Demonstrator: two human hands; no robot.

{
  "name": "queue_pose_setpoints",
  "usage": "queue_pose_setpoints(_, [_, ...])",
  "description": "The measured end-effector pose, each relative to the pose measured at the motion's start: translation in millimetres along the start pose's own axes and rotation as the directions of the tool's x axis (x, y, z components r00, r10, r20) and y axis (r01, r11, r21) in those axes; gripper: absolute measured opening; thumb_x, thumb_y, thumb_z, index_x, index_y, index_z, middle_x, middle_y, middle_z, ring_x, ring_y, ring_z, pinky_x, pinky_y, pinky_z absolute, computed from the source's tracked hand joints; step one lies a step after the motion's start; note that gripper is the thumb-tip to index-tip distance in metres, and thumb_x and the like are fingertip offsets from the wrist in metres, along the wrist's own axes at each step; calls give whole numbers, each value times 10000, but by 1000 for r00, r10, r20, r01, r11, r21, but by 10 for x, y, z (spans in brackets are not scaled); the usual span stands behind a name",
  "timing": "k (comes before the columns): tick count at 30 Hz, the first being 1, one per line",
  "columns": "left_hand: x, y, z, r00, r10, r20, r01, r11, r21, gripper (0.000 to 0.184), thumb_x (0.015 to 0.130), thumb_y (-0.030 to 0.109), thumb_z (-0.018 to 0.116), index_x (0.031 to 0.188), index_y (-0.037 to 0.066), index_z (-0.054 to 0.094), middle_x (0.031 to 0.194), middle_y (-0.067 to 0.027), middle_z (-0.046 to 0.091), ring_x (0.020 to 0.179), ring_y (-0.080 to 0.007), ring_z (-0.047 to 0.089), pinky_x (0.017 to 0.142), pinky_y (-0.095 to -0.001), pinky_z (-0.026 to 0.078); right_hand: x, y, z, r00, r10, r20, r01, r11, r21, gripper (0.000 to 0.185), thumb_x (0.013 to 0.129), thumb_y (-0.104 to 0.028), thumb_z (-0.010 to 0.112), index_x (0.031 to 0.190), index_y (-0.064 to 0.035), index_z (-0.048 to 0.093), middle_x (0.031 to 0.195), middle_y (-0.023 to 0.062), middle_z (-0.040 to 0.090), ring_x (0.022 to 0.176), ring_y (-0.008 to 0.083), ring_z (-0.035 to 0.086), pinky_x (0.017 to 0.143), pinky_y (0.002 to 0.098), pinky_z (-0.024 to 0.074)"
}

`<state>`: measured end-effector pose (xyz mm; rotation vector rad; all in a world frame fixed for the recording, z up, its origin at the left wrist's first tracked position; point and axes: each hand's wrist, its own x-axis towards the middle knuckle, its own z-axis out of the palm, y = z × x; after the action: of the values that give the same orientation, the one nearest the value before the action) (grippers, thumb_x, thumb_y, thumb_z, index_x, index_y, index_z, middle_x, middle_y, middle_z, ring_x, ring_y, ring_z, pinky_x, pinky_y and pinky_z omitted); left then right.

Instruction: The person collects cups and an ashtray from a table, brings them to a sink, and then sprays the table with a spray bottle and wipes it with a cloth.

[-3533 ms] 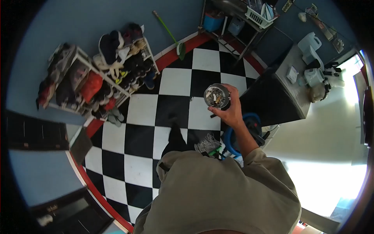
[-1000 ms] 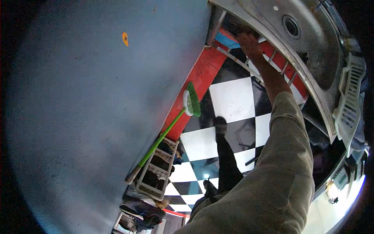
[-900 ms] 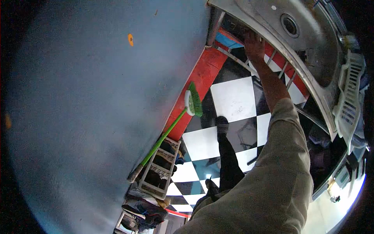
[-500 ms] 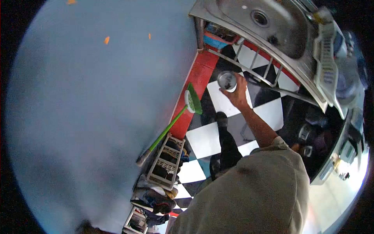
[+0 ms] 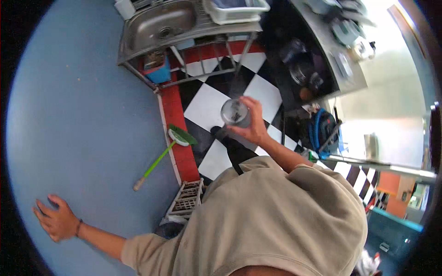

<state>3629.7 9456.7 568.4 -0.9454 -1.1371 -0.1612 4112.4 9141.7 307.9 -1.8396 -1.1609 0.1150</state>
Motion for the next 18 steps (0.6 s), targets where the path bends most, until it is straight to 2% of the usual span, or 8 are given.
queue_pose_setpoints(3, [-26, 0, -109, 998, -57, -28, 58, 998, 22, 366, 845, 683, 541, 1076, 438, 688, 1200, 267, 621, 996, -4, 578, 828, -265, 265, -568, -312, -764, 963, -71, -261, 58, 997, -55, 983, 610, -251, 923, 1433, -110, 404, 1399, 188, 428, 1294, 377, 418, 1083, 489, 363])
queue_pose_setpoints(6, [79, -125, -187, 999, 5, 53, 10, 962, -274, 362, 853, 577, 606, 1152, 391, 686, 1260, 178, 635, 1121, -72, 611, 932, -306, 429, -1147, -586, -1496, 915, -8, -403, -15, 998, -54, 984, 613, -270, 926, 1433, -110, 407, 1383, 177, 435, 1284, 367, 421, 1075, 482, 366])
queue_pose_setpoints(9, [96, -229, -229, 978, 98, 182, -10, 901, -433, 422, 867, 577, 605, 1194, 321, 679, 1328, 116, 609, 1232, -129, 557, 1013, -393, 423, -1779, -715, -2057, 882, -2, -472, -64, 990, -124, 1018, 609, -300, 943, 1439, -98, 390, 1391, 163, 406, 1284, 326, 440, 1048, 433, 413])
queue_pose_setpoints(10, [26, -137, 31, 992, 51, 118, 22, 835, -550, 445, 877, 575, 600, 1210, 289, 672, 1342, 78, 603, 1235, -162, 558, 1019, -416, 421, -2023, -742, -2197, 872, 8, -489, -92, 985, -148, 1033, 606, -303, 950, 1441, -91, 381, 1399, 161, 390, 1289, 310, 446, 1035, 412, 439])
queue_pose_setpoints(12, [-98, 16, 466, 999, -43, -12, 19, 651, -758, 494, 897, 572, 589, 1244, 227, 657, 1369, 1, 591, 1239, -228, 558, 1030, -463, 417, -2522, -761, -2467, 833, 28, -552, -154, 971, -182, 984, 620, -319, 934, 1425, -90, 416, 1381, 166, 422, 1279, 335, 440, 1047, 438, 400])
queue_pose_setpoints(14, [-425, 275, 53, 987, 43, 157, 74, 739, -669, 565, 928, 540, 576, 1318, 131, 595, 1417, -98, 544, 1261, -310, 539, 1058, -481, 401, -3039, -664, -2716, 799, 51, -599, -220, 952, -212, 938, 645, -344, 910, 1422, -113, 437, 1366, 168, 441, 1268, 362, 423, 1065, 477, 345])
queue_pose_setpoints(16, [-933, 509, -911, 889, 202, 411, 272, 490, -828, 568, 949, 489, 566, 1369, 107, 540, 1427, -148, 520, 1261, -359, 528, 1058, -500, 404, -3609, -537, -2936, 755, 159, -636, -384, 894, -232, 918, 654, -376, 896, 1406, -104, 444, 1350, 170, 449, 1248, 369, 435, 1040, 495, 354])
queue_pose_setpoints(18, [-1713, 990, -1980, 920, 318, 229, 125, 315, -941, 478, 921, 332, 622, 1301, 50, 548, 1306, -172, 567, 1183, -346, 554, 970, -493, 454, -4241, -296, -3173, 686, 296, -665, -525, 834, -170, 905, 644, -385, 892, 1381, -104, 448, 1334, 161, 459, 1250, 370, 432, 1030, 505, 357])
